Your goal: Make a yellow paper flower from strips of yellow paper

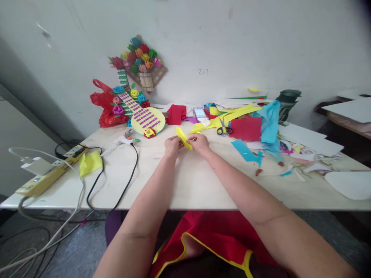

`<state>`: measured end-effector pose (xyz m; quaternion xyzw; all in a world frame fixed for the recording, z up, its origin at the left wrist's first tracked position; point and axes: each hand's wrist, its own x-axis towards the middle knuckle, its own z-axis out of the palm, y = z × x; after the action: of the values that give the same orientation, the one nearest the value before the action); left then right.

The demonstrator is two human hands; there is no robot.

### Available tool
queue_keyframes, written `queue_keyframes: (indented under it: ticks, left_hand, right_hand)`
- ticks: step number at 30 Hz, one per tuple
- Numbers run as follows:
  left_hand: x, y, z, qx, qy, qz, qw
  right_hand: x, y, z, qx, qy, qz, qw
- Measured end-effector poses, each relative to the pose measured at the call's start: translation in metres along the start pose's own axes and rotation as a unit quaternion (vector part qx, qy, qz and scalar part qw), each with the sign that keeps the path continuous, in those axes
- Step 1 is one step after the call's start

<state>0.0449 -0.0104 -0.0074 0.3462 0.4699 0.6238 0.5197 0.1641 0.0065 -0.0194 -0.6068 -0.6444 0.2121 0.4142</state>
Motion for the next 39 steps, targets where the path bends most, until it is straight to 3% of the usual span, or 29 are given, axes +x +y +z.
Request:
queue_keyframes:
  ticks: [8,14,24,33,39]
  left_hand:
    - [0.000,0.003,0.002,-0.029,-0.001,-0.019,0.999]
    - [-0.001,0.002,0.001,-0.014,-0.026,0.002,1.000]
    - [0.006,0.000,-0.002,-0.018,0.027,0.049,0.998]
    - [0.016,0.002,-0.013,-0.002,0.073,0.070,0.995]
    - [0.017,0.003,-0.018,-0.006,0.031,0.062,0.998]
  right_hand:
    - [-0.003,-0.004,-0.003,-0.002,-0.014,0.015,1.000]
    - [0.000,-0.002,0.000,-0.001,-0.018,0.018,1.000]
    - [0.006,0.001,0.013,0.006,-0.073,-0.003,0.997]
    - [0.016,-0.014,0.020,0.022,-0.136,-0.042,0.990]
    - [0.018,-0.009,0.037,0.106,-0.132,-0.036,0.985]
